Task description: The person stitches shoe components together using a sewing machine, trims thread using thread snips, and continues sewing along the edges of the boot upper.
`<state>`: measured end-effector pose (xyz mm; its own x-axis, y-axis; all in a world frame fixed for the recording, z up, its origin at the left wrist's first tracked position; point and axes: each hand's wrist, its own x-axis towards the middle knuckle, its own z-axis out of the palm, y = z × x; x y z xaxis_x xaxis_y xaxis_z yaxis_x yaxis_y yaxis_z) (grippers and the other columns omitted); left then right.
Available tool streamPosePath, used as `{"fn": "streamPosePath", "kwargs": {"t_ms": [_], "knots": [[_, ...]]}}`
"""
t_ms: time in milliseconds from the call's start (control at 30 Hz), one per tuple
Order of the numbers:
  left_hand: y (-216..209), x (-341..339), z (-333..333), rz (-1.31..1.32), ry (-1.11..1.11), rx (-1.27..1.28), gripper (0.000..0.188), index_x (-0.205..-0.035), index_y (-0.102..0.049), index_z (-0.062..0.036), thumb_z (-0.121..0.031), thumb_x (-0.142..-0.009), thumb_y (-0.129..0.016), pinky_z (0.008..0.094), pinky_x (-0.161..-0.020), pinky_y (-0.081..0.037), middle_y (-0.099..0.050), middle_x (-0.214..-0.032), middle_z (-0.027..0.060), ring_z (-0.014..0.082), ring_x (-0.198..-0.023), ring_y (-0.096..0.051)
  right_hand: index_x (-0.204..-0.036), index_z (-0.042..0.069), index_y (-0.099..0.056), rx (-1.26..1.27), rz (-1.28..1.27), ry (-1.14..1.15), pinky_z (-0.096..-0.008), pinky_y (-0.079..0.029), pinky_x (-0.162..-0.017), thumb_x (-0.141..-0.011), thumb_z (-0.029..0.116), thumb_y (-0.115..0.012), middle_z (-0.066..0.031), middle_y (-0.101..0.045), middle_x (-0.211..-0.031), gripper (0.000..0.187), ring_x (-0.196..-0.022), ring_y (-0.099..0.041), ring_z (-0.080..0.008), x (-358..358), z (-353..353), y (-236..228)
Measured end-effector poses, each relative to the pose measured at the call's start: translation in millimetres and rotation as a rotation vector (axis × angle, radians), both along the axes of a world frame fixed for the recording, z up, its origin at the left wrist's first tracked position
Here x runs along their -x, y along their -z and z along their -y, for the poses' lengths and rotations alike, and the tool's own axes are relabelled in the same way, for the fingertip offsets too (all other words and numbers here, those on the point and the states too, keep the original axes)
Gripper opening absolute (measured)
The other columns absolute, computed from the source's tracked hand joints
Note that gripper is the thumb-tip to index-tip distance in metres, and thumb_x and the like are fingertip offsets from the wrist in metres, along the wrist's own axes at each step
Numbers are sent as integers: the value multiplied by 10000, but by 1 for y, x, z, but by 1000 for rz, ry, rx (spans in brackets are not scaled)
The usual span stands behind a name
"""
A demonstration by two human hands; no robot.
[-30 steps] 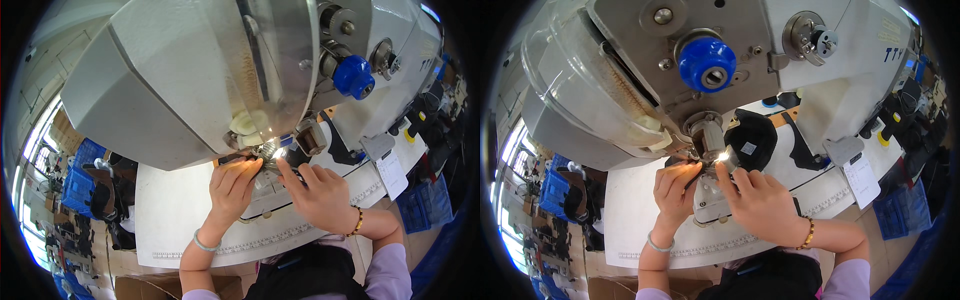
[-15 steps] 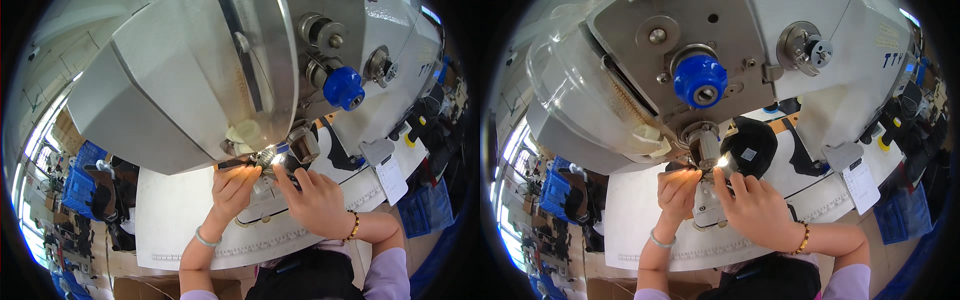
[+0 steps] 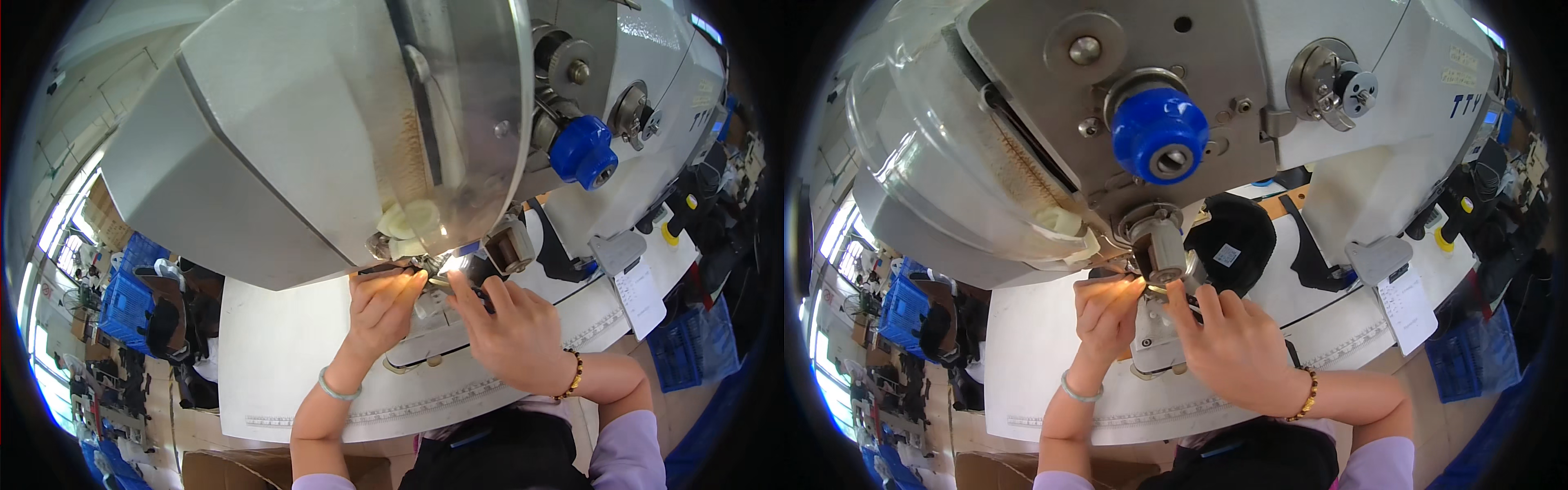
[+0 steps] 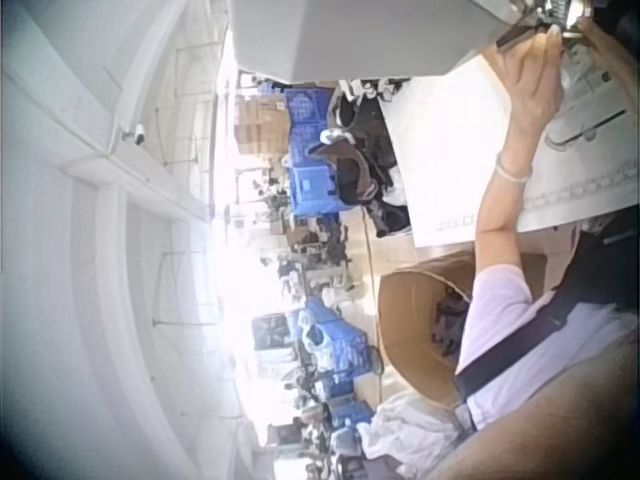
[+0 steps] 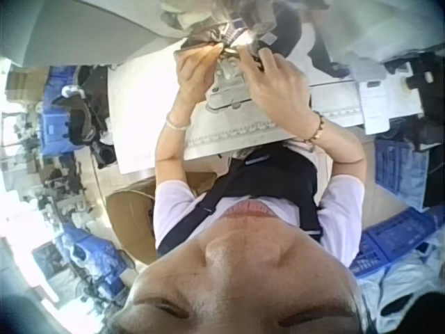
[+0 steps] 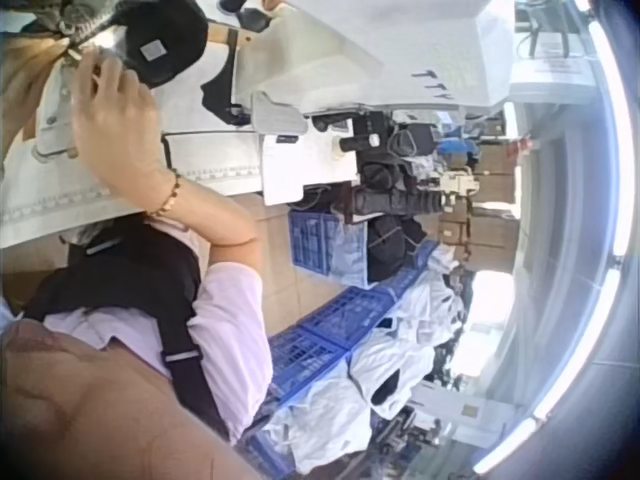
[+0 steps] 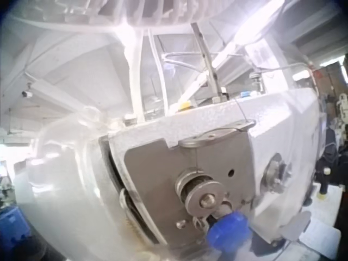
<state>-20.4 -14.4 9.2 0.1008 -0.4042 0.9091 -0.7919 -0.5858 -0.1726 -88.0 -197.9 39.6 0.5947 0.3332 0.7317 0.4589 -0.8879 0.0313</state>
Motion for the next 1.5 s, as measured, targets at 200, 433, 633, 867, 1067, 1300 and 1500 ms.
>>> {"fn": "streamPosePath", "kwargs": {"t_ms": [200, 433, 633, 867, 1067, 1300, 1500], "knots": [[-1, 1, -2, -51, 3, 14, 367, -997, -666, -59, 40, -645, -683, 297, -722, -411, -563, -915, 5, 173, -825, -540, -1067, 41, -611, -5, 6, -13, -239, -369, -418, -699, 139, -645, -22, -447, -701, 382, -521, -452, -120, 0, -2, 1], [-3, 0, -5, -158, 79, 51, 326, -951, -653, -61, 36, -645, -703, 317, -744, -435, -576, -942, 33, 211, -846, -565, -1047, 0, -602, 16, 49, -5, -223, -367, -433, -663, 108, -593, -34, -471, -712, 399, -539, -444, -120, 0, -4, 3], [0, -1, -7, -183, 81, 94, 308, -935, -653, -50, 48, -647, -699, 336, -747, -463, -587, -923, 47, 226, -870, -571, -1045, -13, -591, 71, 84, 91, -228, -375, -441, -663, 105, -581, -36, -472, -713, 400, -551, -451, -119, 1, -14, 4], [-4, -2, -4, -149, 76, 83, 267, -907, -660, -52, 35, -661, -717, 302, -696, -444, -607, -875, 54, 226, -786, -563, -1023, 2, -598, -35, -16, -7, -233, -384, -435, -783, 162, -615, -27, -448, -687, 289, -527, -450, -125, 0, -4, -3], [-2, -2, -7, -167, 77, 47, 352, -976, -648, -53, 50, -640, -683, 340, -782, -449, -587, -953, 46, 225, -882, -561, -1094, 85, -614, -189, -88, -52, -276, -355, -411, -774, 156, -676, -5, -446, -642, 334, -497, -474, -131, 0, 1, -2], [-12, 3, -13, -264, 55, -20, 406, -993, -638, -60, 81, -612, -646, 335, -792, -450, -580, -997, 52, 235, -893, -555, -1166, 54, -581, 62, 54, 69, -246, -354, -424, -786, 174, -653, -9, -409, -676, 405, -519, -434, -121, 4, -9, 2], [-6, -2, -5, -309, 118, 144, 405, -951, -658, -28, 138, -587, -597, 310, -733, -490, -602, -951, 74, 239, -871, -579, -1177, -15, -557, 282, 117, 217, -231, -352, -448, -806, 155, -611, -15, -398, -696, 413, -550, -417, -117, 10, -23, -1]]}}
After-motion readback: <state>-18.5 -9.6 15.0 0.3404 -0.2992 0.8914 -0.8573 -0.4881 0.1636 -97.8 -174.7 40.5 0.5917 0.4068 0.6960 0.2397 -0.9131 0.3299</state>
